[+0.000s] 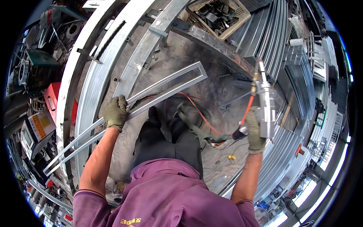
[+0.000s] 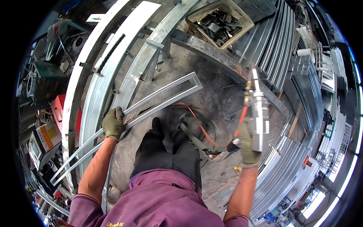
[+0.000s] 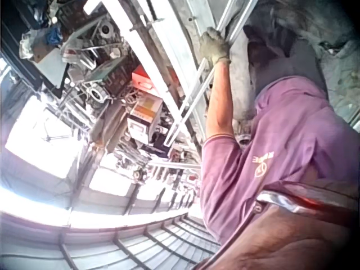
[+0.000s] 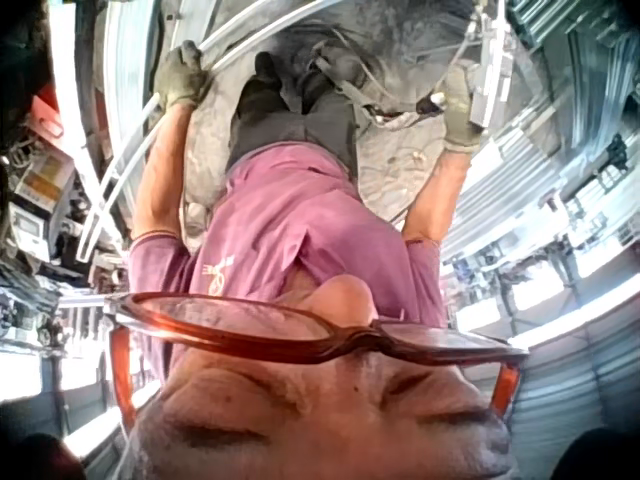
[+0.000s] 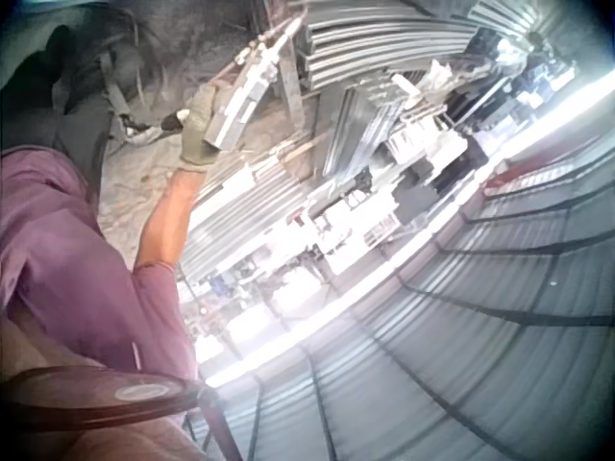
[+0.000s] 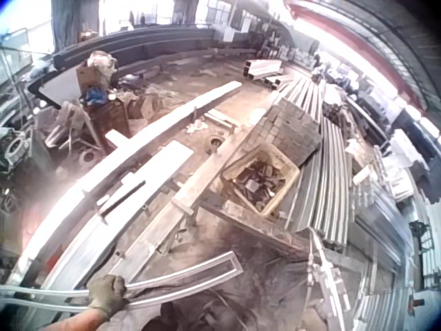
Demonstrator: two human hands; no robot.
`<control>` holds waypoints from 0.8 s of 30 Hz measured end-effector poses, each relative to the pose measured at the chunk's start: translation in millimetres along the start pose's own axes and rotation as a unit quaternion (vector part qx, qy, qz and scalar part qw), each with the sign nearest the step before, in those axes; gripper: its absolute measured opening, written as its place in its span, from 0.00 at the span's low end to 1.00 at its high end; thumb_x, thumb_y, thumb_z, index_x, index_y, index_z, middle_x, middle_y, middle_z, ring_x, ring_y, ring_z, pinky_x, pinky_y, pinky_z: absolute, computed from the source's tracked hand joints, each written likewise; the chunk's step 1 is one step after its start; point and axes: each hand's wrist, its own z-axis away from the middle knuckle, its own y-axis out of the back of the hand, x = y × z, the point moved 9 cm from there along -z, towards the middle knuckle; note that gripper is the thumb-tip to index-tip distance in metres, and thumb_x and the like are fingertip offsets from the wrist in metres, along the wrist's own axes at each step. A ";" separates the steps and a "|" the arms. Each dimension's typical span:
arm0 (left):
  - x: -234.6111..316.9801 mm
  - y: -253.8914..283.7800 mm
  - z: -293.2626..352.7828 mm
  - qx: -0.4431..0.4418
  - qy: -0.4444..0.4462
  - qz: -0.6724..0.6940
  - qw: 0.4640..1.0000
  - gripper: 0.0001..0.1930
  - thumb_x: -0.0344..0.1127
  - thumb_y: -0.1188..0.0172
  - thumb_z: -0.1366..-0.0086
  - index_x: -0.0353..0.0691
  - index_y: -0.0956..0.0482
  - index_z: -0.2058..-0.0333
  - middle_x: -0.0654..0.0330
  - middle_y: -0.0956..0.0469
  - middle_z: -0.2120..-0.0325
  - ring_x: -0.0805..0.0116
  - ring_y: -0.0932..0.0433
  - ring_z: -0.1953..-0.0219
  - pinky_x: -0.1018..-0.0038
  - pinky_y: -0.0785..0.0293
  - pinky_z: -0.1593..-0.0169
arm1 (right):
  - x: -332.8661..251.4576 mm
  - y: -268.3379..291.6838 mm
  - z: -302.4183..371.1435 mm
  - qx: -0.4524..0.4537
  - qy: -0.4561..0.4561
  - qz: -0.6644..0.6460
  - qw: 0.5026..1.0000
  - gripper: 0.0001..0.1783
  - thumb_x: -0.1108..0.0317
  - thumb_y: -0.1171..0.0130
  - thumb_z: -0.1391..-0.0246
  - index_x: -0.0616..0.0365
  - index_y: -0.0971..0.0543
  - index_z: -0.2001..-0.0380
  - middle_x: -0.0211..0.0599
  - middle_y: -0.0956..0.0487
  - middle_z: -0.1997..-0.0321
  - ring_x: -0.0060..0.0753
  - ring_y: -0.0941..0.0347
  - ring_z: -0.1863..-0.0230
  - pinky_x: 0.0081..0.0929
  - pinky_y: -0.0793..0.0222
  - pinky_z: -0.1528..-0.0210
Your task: The person welds multiple aluminum frame sections together using a handheld welding torch. They position and align the metal pieces, then apply welds at the joints, producing bright sparks. The person occasionally repositions the frame and continues welding different sections.
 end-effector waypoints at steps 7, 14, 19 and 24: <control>81.0 16.6 13.7 0.187 -0.066 0.028 0.980 0.20 0.48 0.37 0.24 0.38 0.17 0.45 0.46 0.17 0.44 0.41 0.22 0.39 0.48 0.32 0.33 | -74.1 36.6 -73.6 -0.094 0.056 0.094 0.990 0.11 0.72 0.28 0.33 0.57 0.15 0.49 0.23 0.18 0.63 0.19 0.22 0.64 0.24 0.25 0.62; 109.2 -13.4 -2.2 0.169 0.131 -0.082 0.973 0.26 0.58 0.49 0.18 0.48 0.14 0.67 0.53 0.15 0.63 0.47 0.18 0.52 0.45 0.37 0.30 | -35.1 -14.1 -130.2 -0.386 0.207 0.122 0.890 0.14 0.71 0.22 0.41 0.64 0.13 0.54 0.33 0.14 0.68 0.26 0.20 0.68 0.33 0.22 0.63; 108.5 -15.7 -2.2 0.112 0.163 -0.115 0.974 0.27 0.59 0.50 0.19 0.44 0.13 0.65 0.51 0.14 0.62 0.45 0.18 0.52 0.47 0.38 0.31 | -2.1 -40.1 -148.7 -0.490 0.339 0.154 0.788 0.17 0.72 0.23 0.49 0.60 0.13 0.55 0.40 0.15 0.67 0.45 0.17 0.69 0.38 0.20 0.64; 112.7 -15.2 1.8 0.150 0.149 -0.148 0.966 0.28 0.58 0.51 0.18 0.44 0.13 0.67 0.49 0.15 0.64 0.42 0.19 0.55 0.46 0.34 0.38 | -1.8 -49.8 -165.4 -0.530 0.376 0.145 0.746 0.19 0.71 0.23 0.50 0.59 0.13 0.54 0.39 0.16 0.66 0.47 0.17 0.69 0.39 0.20 0.65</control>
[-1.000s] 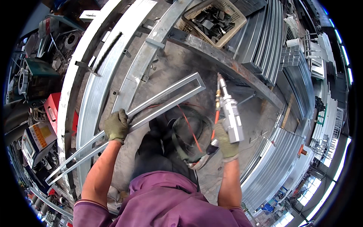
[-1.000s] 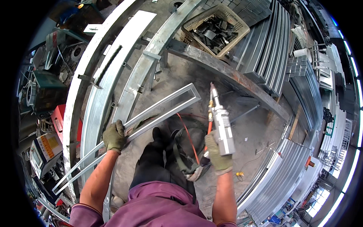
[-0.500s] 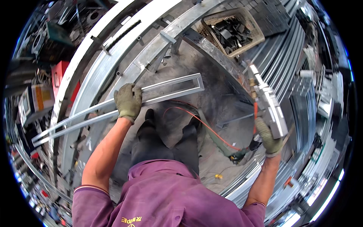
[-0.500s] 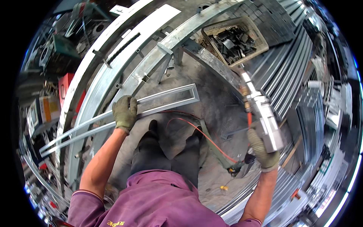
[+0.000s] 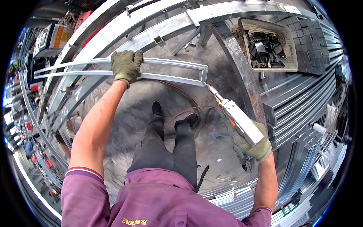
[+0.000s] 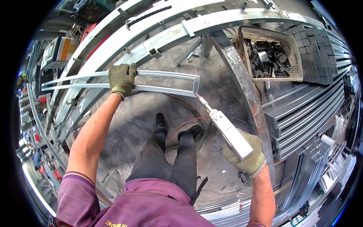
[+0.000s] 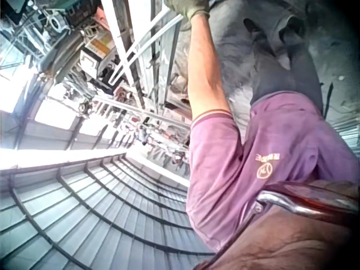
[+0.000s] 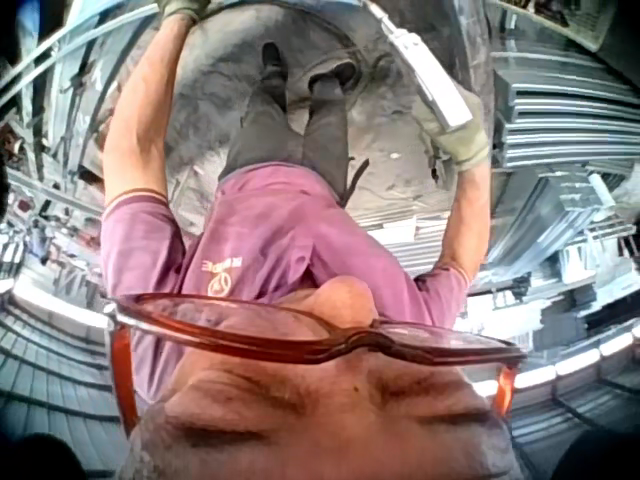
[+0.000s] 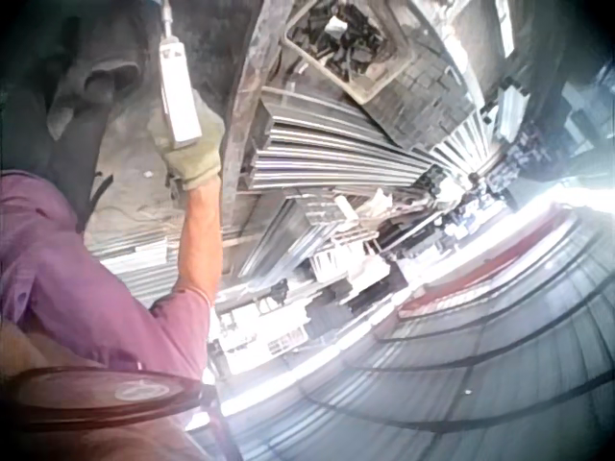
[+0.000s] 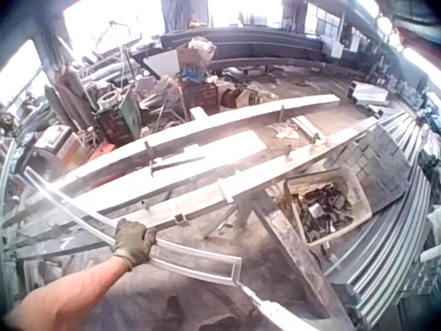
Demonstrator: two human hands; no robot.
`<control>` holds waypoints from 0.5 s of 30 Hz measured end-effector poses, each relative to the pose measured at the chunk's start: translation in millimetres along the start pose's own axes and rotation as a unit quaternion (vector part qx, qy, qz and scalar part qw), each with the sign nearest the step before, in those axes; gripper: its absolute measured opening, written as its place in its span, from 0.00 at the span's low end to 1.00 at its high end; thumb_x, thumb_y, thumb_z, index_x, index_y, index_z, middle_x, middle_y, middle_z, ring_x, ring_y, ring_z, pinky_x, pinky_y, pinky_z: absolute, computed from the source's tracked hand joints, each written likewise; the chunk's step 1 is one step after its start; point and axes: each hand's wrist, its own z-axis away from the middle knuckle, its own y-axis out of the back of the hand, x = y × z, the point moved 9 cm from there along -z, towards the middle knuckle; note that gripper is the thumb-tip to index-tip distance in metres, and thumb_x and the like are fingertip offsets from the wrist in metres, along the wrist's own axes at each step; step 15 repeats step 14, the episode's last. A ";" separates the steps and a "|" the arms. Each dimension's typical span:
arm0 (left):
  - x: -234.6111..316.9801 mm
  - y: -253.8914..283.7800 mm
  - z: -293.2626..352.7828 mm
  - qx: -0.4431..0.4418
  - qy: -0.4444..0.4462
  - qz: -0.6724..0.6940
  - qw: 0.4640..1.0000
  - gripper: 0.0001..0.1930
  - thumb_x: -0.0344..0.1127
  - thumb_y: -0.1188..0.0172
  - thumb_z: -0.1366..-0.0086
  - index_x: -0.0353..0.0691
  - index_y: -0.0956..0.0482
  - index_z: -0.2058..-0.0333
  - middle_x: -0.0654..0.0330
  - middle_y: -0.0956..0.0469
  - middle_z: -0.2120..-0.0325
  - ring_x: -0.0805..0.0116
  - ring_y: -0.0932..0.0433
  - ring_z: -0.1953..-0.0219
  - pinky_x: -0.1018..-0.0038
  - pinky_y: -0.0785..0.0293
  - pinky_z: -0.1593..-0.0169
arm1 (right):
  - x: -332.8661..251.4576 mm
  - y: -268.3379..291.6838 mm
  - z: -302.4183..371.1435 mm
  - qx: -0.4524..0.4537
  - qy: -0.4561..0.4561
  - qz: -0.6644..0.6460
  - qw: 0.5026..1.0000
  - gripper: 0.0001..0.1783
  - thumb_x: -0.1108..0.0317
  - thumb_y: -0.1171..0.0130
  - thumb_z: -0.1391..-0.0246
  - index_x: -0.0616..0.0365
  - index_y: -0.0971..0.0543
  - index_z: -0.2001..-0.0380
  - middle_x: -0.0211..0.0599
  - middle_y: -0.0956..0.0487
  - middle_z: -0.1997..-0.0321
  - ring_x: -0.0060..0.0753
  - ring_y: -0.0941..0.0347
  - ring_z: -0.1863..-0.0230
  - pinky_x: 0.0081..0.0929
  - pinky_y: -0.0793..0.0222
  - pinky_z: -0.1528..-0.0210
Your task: The person welds multiple aluminum frame sections together using a handheld welding torch. They position and align the metal pieces, then apply welds at the joints, producing bright sparks. The person occasionally repositions the frame and continues welding different sections.
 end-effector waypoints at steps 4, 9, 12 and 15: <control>6.0 3.7 -0.3 0.015 -0.013 -0.004 1.000 0.26 0.55 0.49 0.18 0.44 0.13 0.69 0.48 0.15 0.67 0.40 0.19 0.58 0.47 0.31 0.44 | 16.9 2.1 -4.0 -0.045 -0.031 -0.009 0.998 0.19 0.71 0.23 0.50 0.60 0.13 0.53 0.39 0.15 0.65 0.47 0.16 0.68 0.38 0.19 0.64; 4.1 2.3 -0.3 0.005 0.003 -0.001 1.000 0.31 0.60 0.53 0.18 0.43 0.13 0.70 0.49 0.15 0.68 0.42 0.19 0.58 0.48 0.32 0.40 | 29.5 -1.4 -8.4 -0.083 -0.074 -0.051 0.992 0.19 0.72 0.23 0.49 0.61 0.13 0.52 0.41 0.13 0.62 0.45 0.14 0.65 0.38 0.17 0.60; 4.0 -3.0 -2.7 -0.019 0.012 -0.001 1.000 0.32 0.61 0.54 0.17 0.44 0.13 0.70 0.48 0.15 0.67 0.42 0.18 0.57 0.47 0.32 0.39 | 31.4 -2.7 -7.6 -0.098 -0.060 -0.033 0.993 0.20 0.71 0.24 0.47 0.61 0.13 0.50 0.43 0.12 0.59 0.44 0.12 0.62 0.37 0.16 0.58; 2.2 -1.8 -1.1 -0.017 0.017 -0.004 1.000 0.32 0.61 0.54 0.17 0.44 0.13 0.69 0.48 0.15 0.67 0.43 0.18 0.57 0.48 0.33 0.38 | 27.9 -3.8 -13.4 -0.113 -0.035 -0.007 0.993 0.21 0.70 0.24 0.46 0.60 0.12 0.48 0.44 0.11 0.57 0.45 0.12 0.61 0.36 0.15 0.55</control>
